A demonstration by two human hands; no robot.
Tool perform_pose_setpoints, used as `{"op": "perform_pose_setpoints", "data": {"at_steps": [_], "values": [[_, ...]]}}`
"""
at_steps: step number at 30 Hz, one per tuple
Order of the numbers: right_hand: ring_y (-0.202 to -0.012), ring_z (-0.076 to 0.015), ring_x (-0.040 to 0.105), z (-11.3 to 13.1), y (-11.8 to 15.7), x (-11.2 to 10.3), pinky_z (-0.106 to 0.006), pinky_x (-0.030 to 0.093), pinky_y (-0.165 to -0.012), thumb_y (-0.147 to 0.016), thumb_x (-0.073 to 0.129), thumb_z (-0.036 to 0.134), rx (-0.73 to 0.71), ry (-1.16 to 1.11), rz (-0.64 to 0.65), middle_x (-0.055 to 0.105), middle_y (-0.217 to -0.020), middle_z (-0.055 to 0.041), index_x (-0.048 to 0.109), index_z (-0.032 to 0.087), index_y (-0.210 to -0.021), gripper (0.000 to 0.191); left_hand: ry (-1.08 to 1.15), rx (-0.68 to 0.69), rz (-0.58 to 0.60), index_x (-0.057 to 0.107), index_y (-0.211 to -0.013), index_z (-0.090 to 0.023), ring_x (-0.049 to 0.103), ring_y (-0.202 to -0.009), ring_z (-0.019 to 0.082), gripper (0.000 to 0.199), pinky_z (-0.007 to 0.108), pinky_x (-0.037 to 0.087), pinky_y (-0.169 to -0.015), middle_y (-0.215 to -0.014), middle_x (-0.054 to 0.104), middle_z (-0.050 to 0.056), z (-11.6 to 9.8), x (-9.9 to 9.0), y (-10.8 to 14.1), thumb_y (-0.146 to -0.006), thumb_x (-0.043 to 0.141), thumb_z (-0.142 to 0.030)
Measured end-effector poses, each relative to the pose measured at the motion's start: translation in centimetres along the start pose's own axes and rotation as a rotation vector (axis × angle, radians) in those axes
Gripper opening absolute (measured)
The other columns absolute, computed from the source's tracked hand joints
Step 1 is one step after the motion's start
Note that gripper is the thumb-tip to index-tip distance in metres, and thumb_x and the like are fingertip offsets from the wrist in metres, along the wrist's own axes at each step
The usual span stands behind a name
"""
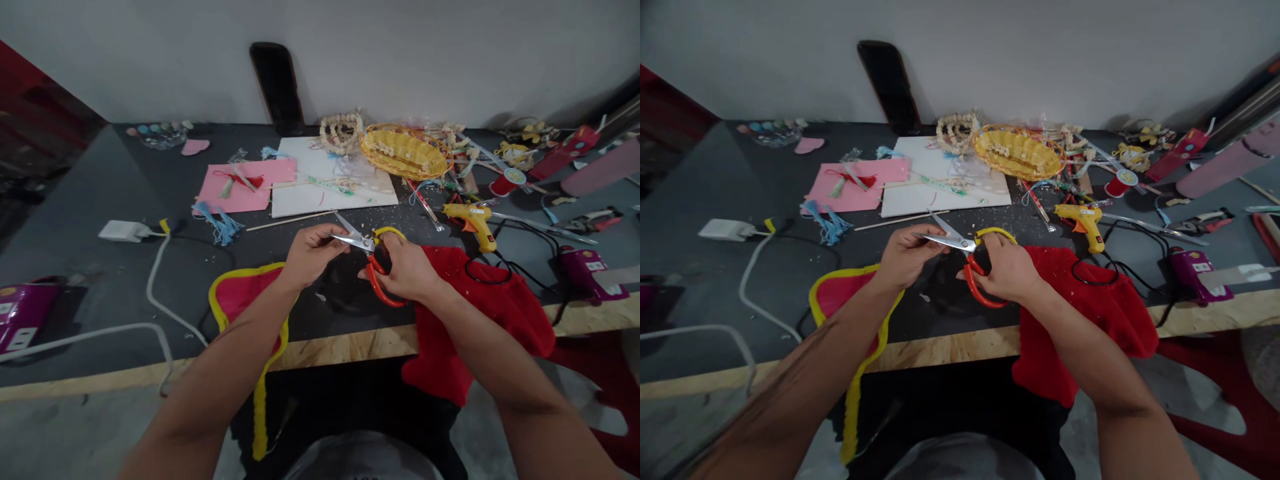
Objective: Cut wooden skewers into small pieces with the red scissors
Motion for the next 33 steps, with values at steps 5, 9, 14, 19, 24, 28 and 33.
{"op": "perform_pose_setpoints", "data": {"at_steps": [5,9,14,19,24,28,33], "values": [[-0.083,-0.0288,0.064,0.03,0.04,0.13,-0.036,0.047,-0.067,-0.081,0.053,0.065,0.066,0.017,0.009,0.065,-0.091,-0.0134,0.047,0.015,-0.105,0.056,0.047,0.010,-0.046,0.071,-0.078,-0.015,0.062,-0.064,0.013,0.028,0.024,0.049,-0.064,-0.071,0.070,0.003,0.00,0.15,0.09,-0.064,0.080,-0.037],[-0.086,-0.0297,0.064,-0.32,-0.01,0.28,-0.037,0.048,-0.069,-0.079,0.054,0.067,0.087,0.001,0.001,0.065,-0.093,-0.0132,0.047,0.015,-0.109,0.060,0.010,0.028,-0.079,0.071,-0.080,-0.015,0.063,-0.068,0.013,0.025,0.024,0.050,-0.067,-0.075,0.071,0.002,0.20,-0.01,0.06,-0.064,0.080,-0.033],[-0.094,-0.0319,0.062,-0.71,-0.15,0.23,-0.041,0.051,-0.074,-0.078,0.055,0.066,0.057,0.004,0.000,0.064,-0.102,-0.0146,0.046,0.016,-0.111,0.061,-0.076,0.020,-0.077,0.072,-0.076,-0.016,0.063,-0.066,0.014,0.019,0.025,0.050,-0.065,-0.072,0.071,0.002,0.41,-0.17,-0.03,-0.064,0.077,-0.029],[-0.104,-0.0349,0.058,-0.66,-0.31,0.12,-0.048,0.050,-0.084,-0.077,0.055,0.066,-0.036,-0.011,-0.018,0.060,-0.108,-0.0186,0.046,0.015,-0.108,0.061,-0.114,-0.001,-0.020,0.070,-0.071,-0.016,0.061,-0.060,0.013,0.008,0.024,0.047,-0.061,-0.064,0.069,0.001,0.12,0.02,-0.05,-0.067,0.070,-0.023],[-0.102,-0.0333,0.059,-0.67,-0.25,0.34,-0.046,0.050,-0.082,-0.079,0.054,0.065,-0.036,-0.012,-0.027,0.060,-0.105,-0.0174,0.046,0.014,-0.109,0.060,-0.130,-0.006,-0.002,0.069,-0.069,-0.016,0.060,-0.059,0.012,0.006,0.022,0.046,-0.060,-0.062,0.068,0.000,-0.09,0.05,-0.05,-0.067,0.069,-0.022],[-0.094,-0.0308,0.061,-0.52,-0.15,0.38,-0.042,0.050,-0.076,-0.080,0.052,0.065,-0.014,0.000,-0.032,0.062,-0.100,-0.0149,0.046,0.016,-0.107,0.056,-0.089,-0.011,-0.022,0.069,-0.072,-0.016,0.061,-0.059,0.012,0.011,0.023,0.047,-0.060,-0.062,0.068,0.000,0.04,0.01,0.01,-0.069,0.071,-0.026],[-0.087,-0.0288,0.062,-0.05,0.00,0.16,-0.038,0.049,-0.070,-0.082,0.052,0.062,0.026,0.035,-0.019,0.063,-0.092,-0.0132,0.046,0.016,-0.104,0.052,-0.017,-0.003,-0.031,0.070,-0.076,-0.016,0.062,-0.061,0.013,0.021,0.025,0.050,-0.064,-0.064,0.069,0.001,0.05,0.21,0.12,-0.069,0.075,-0.035]]}}
Point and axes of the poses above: each hand's wrist, its own y-axis away from the middle knuckle, its own x-axis out of the palm, z = x × y, the point moved 3 cm from there along -y, towards the middle knuckle
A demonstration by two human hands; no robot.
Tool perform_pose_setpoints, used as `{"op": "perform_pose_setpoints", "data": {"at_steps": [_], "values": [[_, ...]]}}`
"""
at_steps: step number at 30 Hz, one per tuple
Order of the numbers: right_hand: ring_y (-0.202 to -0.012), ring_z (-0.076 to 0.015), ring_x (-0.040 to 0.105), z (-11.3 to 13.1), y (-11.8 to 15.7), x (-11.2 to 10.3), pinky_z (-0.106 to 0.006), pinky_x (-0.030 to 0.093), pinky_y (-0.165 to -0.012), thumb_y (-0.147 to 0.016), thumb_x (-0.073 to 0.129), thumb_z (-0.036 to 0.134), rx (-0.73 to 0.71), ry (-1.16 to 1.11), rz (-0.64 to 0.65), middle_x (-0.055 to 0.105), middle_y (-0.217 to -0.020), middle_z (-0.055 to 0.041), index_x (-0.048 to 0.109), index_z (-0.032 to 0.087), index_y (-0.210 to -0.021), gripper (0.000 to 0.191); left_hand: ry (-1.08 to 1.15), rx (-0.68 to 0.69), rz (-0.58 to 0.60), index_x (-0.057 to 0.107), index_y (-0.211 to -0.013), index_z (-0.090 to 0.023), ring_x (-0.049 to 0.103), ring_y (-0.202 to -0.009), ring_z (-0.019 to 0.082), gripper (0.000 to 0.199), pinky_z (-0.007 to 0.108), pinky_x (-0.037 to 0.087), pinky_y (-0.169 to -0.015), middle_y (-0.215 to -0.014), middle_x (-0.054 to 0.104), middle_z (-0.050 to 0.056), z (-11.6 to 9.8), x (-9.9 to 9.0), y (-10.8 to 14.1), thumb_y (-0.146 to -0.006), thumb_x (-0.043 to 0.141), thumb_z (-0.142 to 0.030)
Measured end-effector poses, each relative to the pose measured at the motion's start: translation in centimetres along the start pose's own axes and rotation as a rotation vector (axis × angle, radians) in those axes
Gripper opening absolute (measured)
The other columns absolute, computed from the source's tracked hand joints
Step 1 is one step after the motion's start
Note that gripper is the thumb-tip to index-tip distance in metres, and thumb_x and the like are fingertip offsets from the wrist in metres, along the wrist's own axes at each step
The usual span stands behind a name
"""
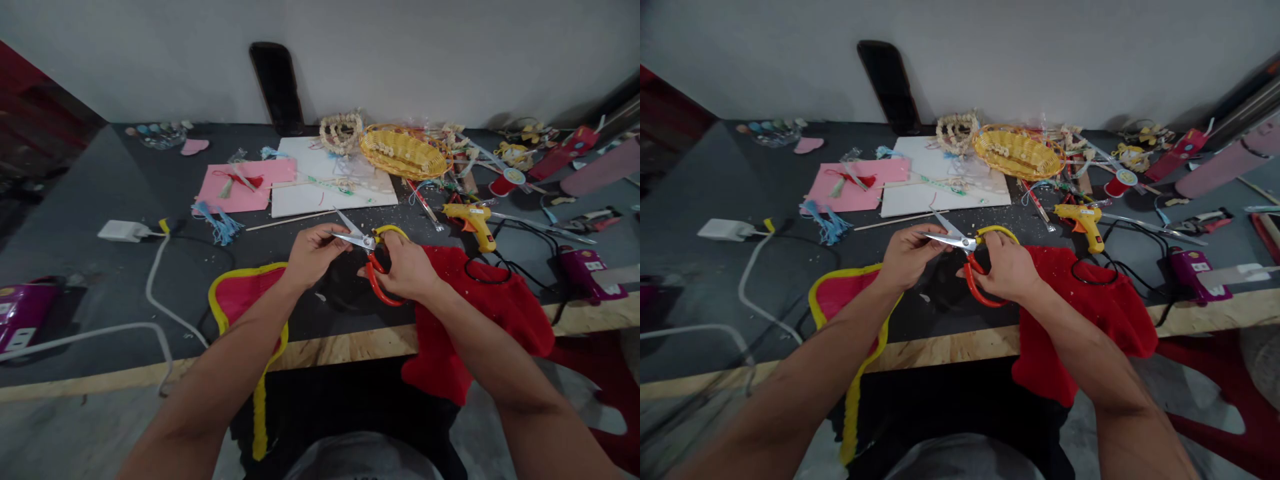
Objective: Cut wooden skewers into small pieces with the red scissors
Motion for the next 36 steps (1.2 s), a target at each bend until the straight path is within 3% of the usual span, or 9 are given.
{"op": "perform_pose_setpoints", "data": {"at_steps": [8,18,23,32,36], "values": [[-0.086,-0.0295,0.063,-0.16,0.02,0.00,-0.039,0.049,-0.070,-0.080,0.054,0.064,0.046,-0.032,0.000,0.064,-0.092,-0.0134,0.046,0.015,-0.107,0.056,0.010,0.011,-0.060,0.071,-0.079,-0.016,0.064,-0.070,0.015,0.029,0.026,0.052,-0.069,-0.076,0.072,0.003,0.22,-0.05,0.05,-0.064,0.080,-0.038],[-0.105,-0.0355,0.057,-0.70,-0.29,0.17,-0.050,0.049,-0.088,-0.078,0.054,0.065,-0.089,-0.048,-0.008,0.059,-0.107,-0.0191,0.046,0.012,-0.110,0.063,-0.140,0.031,0.013,0.071,-0.070,-0.016,0.059,-0.060,0.012,0.006,0.023,0.045,-0.060,-0.065,0.069,0.001,-0.21,-0.17,-0.08,-0.068,0.070,-0.021],[-0.105,-0.0354,0.057,-0.69,-0.32,0.29,-0.051,0.050,-0.085,-0.078,0.056,0.063,-0.097,-0.070,-0.020,0.059,-0.105,-0.0178,0.045,0.015,-0.110,0.059,-0.124,0.000,0.021,0.070,-0.069,-0.017,0.060,-0.060,0.013,0.005,0.023,0.046,-0.061,-0.064,0.068,0.000,-0.31,-0.06,-0.03,-0.068,0.069,-0.021],[-0.090,-0.0306,0.062,0.11,0.01,0.11,-0.040,0.049,-0.070,-0.082,0.055,0.058,-0.018,-0.038,0.000,0.062,-0.094,-0.0140,0.044,0.017,-0.105,0.048,-0.002,-0.010,0.002,0.069,-0.077,-0.016,0.063,-0.064,0.015,0.028,0.027,0.050,-0.066,-0.067,0.069,0.002,0.00,0.12,0.08,-0.067,0.077,-0.042],[-0.086,-0.0292,0.063,0.07,0.05,0.15,-0.038,0.049,-0.069,-0.081,0.055,0.059,0.027,-0.034,0.011,0.063,-0.091,-0.0134,0.044,0.016,-0.105,0.050,0.011,0.014,-0.034,0.070,-0.079,-0.015,0.063,-0.067,0.014,0.032,0.026,0.050,-0.066,-0.074,0.070,0.003,-0.05,0.14,0.13,-0.064,0.080,-0.041]]}}
Point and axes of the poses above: each hand's wrist, its own y-axis away from the middle knuckle, its own x-axis out of the palm, z = x × y, the point moved 3 cm from there along -y, towards the middle knuckle
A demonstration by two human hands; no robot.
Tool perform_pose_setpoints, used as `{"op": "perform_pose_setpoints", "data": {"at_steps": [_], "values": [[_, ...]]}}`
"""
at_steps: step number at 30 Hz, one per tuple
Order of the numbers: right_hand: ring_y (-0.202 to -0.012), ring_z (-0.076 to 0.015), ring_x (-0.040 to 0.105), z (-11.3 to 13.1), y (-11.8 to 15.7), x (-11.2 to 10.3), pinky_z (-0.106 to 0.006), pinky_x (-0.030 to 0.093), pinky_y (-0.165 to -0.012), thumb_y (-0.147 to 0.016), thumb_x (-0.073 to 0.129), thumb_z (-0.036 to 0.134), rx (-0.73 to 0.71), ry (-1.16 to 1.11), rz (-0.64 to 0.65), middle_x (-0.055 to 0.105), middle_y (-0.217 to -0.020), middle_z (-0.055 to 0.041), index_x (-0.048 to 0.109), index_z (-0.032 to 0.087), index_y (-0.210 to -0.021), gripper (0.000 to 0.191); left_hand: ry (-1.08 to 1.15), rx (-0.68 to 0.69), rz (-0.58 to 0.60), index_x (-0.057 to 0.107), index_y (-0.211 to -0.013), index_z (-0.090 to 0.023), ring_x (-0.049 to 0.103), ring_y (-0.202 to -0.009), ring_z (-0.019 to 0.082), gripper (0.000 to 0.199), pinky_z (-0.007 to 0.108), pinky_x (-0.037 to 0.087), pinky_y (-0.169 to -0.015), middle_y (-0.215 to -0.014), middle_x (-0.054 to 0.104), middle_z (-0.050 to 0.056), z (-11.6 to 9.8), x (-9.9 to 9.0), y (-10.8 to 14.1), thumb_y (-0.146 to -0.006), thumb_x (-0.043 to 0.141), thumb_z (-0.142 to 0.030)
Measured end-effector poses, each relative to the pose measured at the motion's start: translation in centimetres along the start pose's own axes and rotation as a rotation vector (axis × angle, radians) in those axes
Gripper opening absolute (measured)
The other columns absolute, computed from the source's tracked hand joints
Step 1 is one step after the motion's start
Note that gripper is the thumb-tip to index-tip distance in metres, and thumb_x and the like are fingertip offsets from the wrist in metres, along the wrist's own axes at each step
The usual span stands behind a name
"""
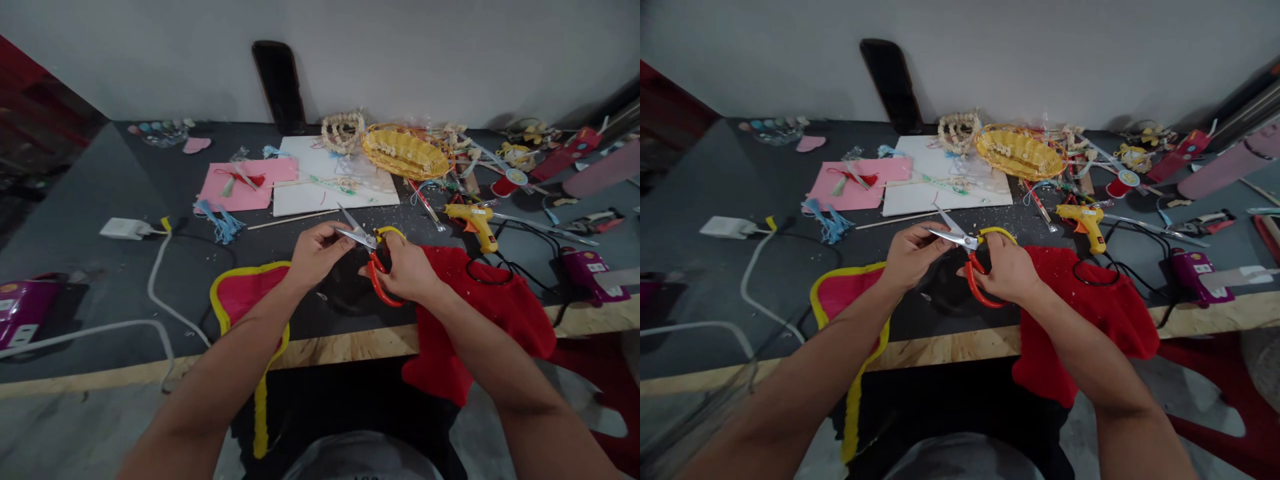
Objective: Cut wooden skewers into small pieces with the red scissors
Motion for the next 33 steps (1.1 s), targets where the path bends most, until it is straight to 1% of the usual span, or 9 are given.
{"op": "perform_pose_setpoints", "data": {"at_steps": [3,6,10,13,17,22,26,33], "values": [[-0.087,-0.0294,0.063,-0.29,-0.10,0.02,-0.039,0.049,-0.071,-0.080,0.055,0.061,0.011,-0.007,-0.006,0.063,-0.093,-0.0133,0.044,0.016,-0.107,0.054,-0.021,0.021,-0.016,0.070,-0.079,-0.016,0.064,-0.068,0.015,0.030,0.026,0.051,-0.067,-0.074,0.071,0.003,0.02,-0.06,-0.02,-0.064,0.080,-0.040],[-0.092,-0.0308,0.062,-0.56,-0.23,0.02,-0.042,0.050,-0.075,-0.079,0.055,0.062,0.000,-0.011,-0.004,0.062,-0.097,-0.0143,0.044,0.016,-0.108,0.055,-0.065,0.038,-0.006,0.071,-0.077,-0.017,0.064,-0.068,0.016,0.026,0.028,0.051,-0.068,-0.074,0.072,0.004,0.04,-0.14,-0.07,-0.066,0.078,-0.039],[-0.099,-0.0337,0.060,-0.72,-0.34,0.02,-0.047,0.050,-0.081,-0.077,0.057,0.062,-0.050,-0.009,-0.001,0.061,-0.104,-0.0172,0.043,0.016,-0.110,0.058,-0.163,0.035,0.011,0.072,-0.074,-0.018,0.063,-0.062,0.015,0.014,0.026,0.049,-0.062,-0.068,0.071,0.002,-0.08,-0.28,-0.09,-0.068,0.073,-0.030],[-0.102,-0.0349,0.059,-0.77,-0.38,0.04,-0.050,0.050,-0.083,-0.077,0.057,0.062,-0.089,-0.009,-0.002,0.060,-0.105,-0.0177,0.043,0.017,-0.109,0.057,-0.208,0.037,0.040,0.072,-0.072,-0.017,0.059,-0.058,0.013,0.009,0.024,0.045,-0.058,-0.064,0.070,0.001,-0.25,-0.28,-0.10,-0.070,0.070,-0.026],[-0.101,-0.0342,0.059,-0.83,-0.35,0.06,-0.048,0.050,-0.081,-0.078,0.056,0.062,-0.100,-0.021,0.004,0.060,-0.105,-0.0168,0.044,0.017,-0.109,0.056,-0.214,0.038,0.062,0.072,-0.071,-0.017,0.059,-0.057,0.013,0.008,0.023,0.044,-0.057,-0.063,0.069,0.001,-0.36,-0.23,-0.11,-0.070,0.069,-0.025],[-0.096,-0.0320,0.061,-0.59,-0.22,-0.07,-0.042,0.050,-0.075,-0.080,0.054,0.063,-0.062,-0.006,0.008,0.062,-0.101,-0.0157,0.045,0.016,-0.108,0.056,-0.158,0.020,0.046,0.071,-0.073,-0.017,0.062,-0.060,0.014,0.011,0.025,0.048,-0.061,-0.063,0.069,0.001,-0.13,-0.30,-0.14,-0.071,0.071,-0.028],[-0.091,-0.0312,0.063,-0.14,-0.10,-0.20,-0.040,0.049,-0.071,-0.082,0.052,0.063,-0.035,0.026,0.013,0.063,-0.097,-0.0151,0.045,0.016,-0.106,0.053,-0.090,0.023,0.053,0.071,-0.077,-0.017,0.064,-0.062,0.014,0.016,0.025,0.049,-0.063,-0.066,0.070,0.002,0.06,-0.21,-0.12,-0.071,0.073,-0.032],[-0.086,-0.0300,0.064,-0.14,-0.02,0.00,-0.038,0.049,-0.069,-0.081,0.053,0.063,0.011,0.022,0.017,0.064,-0.094,-0.0148,0.045,0.014,-0.108,0.057,0.011,0.043,0.004,0.070,-0.079,-0.016,0.063,-0.068,0.013,0.022,0.025,0.050,-0.068,-0.075,0.071,0.002,0.09,-0.11,-0.04,-0.068,0.077,-0.034]]}}
Point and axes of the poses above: each hand's wrist, its own y-axis away from the middle knuckle, its own x-axis out of the palm, z = x × y, the point moved 3 cm from there along -y, towards the middle knuckle
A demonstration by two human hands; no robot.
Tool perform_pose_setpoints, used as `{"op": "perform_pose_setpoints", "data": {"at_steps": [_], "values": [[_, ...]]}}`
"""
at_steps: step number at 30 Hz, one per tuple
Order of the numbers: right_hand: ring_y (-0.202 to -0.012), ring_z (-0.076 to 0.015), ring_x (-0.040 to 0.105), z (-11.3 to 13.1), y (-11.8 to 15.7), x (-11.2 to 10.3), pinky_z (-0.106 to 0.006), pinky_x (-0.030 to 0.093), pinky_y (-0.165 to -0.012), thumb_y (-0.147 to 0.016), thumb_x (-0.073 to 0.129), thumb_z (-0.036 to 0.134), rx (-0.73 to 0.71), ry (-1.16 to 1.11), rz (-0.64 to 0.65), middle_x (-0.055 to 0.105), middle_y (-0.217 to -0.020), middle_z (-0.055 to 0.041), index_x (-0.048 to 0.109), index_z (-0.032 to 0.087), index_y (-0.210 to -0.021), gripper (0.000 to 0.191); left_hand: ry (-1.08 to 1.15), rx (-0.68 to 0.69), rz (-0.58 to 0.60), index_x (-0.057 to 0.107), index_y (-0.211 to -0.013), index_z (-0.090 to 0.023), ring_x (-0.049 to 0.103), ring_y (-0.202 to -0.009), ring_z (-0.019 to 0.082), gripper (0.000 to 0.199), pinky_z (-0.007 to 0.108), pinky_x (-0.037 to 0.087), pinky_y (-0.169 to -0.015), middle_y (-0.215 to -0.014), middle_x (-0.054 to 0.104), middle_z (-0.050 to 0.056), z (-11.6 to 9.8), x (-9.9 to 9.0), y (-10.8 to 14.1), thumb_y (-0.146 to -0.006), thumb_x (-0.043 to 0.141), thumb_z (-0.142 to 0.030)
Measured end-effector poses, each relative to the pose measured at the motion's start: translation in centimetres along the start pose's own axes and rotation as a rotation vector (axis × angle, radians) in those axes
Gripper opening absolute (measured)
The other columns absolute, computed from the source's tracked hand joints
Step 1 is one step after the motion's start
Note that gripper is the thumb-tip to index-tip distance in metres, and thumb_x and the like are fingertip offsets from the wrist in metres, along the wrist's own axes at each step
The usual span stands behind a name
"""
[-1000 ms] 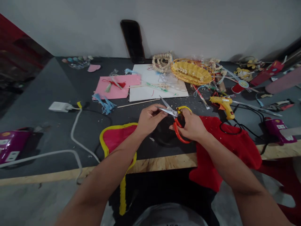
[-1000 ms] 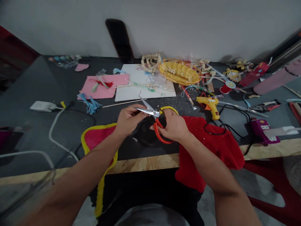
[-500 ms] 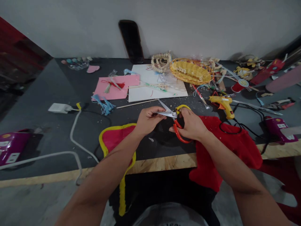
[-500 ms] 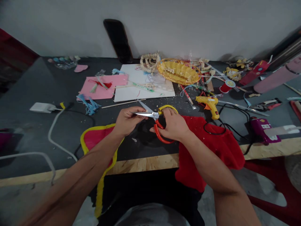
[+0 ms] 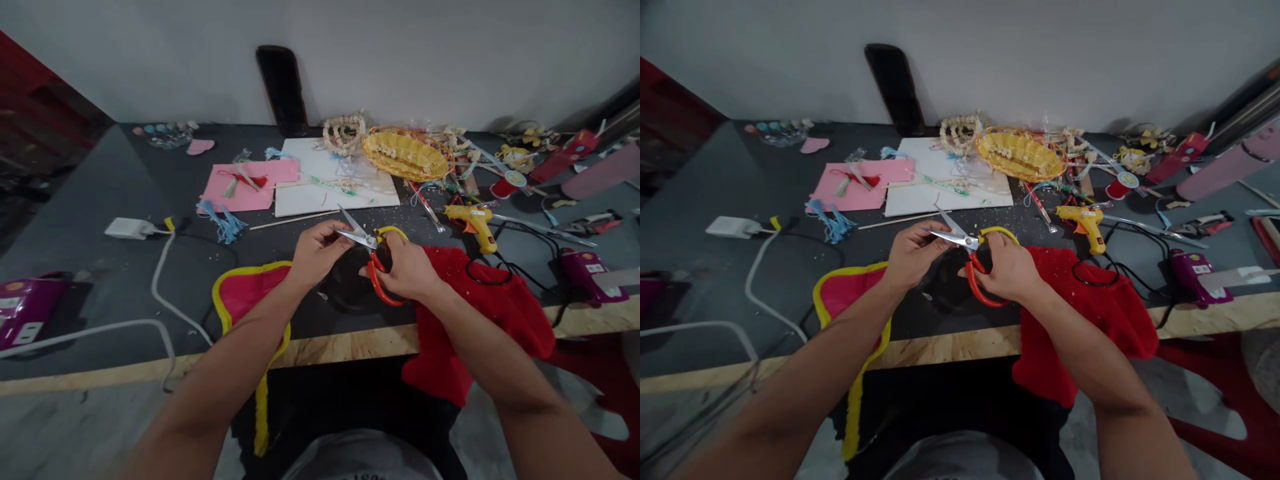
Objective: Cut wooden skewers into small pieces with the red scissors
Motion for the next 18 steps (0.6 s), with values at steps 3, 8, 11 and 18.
{"op": "perform_pose_setpoints", "data": {"at_steps": [3,8,11,18], "values": [[-0.090,-0.0310,0.063,-0.20,-0.08,0.01,-0.040,0.050,-0.072,-0.080,0.053,0.065,-0.003,-0.024,-0.015,0.063,-0.097,-0.0149,0.045,0.015,-0.109,0.059,-0.046,-0.001,-0.011,0.070,-0.079,-0.016,0.063,-0.069,0.014,0.022,0.025,0.050,-0.068,-0.076,0.071,0.003,0.03,-0.16,-0.03,-0.068,0.076,-0.033],[-0.100,-0.0348,0.060,-0.42,-0.27,-0.08,-0.048,0.051,-0.082,-0.077,0.053,0.069,-0.067,-0.041,-0.033,0.061,-0.104,-0.0170,0.046,0.014,-0.108,0.063,-0.149,-0.010,0.018,0.071,-0.074,-0.016,0.060,-0.063,0.013,0.012,0.023,0.046,-0.062,-0.069,0.070,0.001,-0.21,-0.28,-0.06,-0.068,0.073,-0.027],[-0.105,-0.0360,0.057,-0.44,-0.33,-0.12,-0.050,0.049,-0.087,-0.077,0.053,0.070,-0.126,-0.038,-0.050,0.059,-0.107,-0.0179,0.045,0.015,-0.109,0.065,-0.181,-0.007,0.053,0.071,-0.071,-0.016,0.059,-0.062,0.012,0.008,0.023,0.045,-0.061,-0.066,0.069,0.001,-0.51,-0.25,-0.10,-0.069,0.070,-0.024],[-0.094,-0.0321,0.062,-0.66,-0.28,-0.08,-0.043,0.050,-0.076,-0.077,0.054,0.068,-0.081,-0.066,0.012,0.062,-0.099,-0.0147,0.045,0.016,-0.108,0.061,-0.192,-0.018,0.068,0.070,-0.070,-0.016,0.059,-0.061,0.012,0.004,0.022,0.044,-0.060,-0.064,0.068,0.000,-0.46,-0.26,-0.24,-0.068,0.069,-0.020]]}}
Point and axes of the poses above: each hand's wrist, its own y-axis away from the middle knuckle, its own x-axis out of the palm, z = x × y, the point moved 3 cm from there along -y, towards the middle knuckle
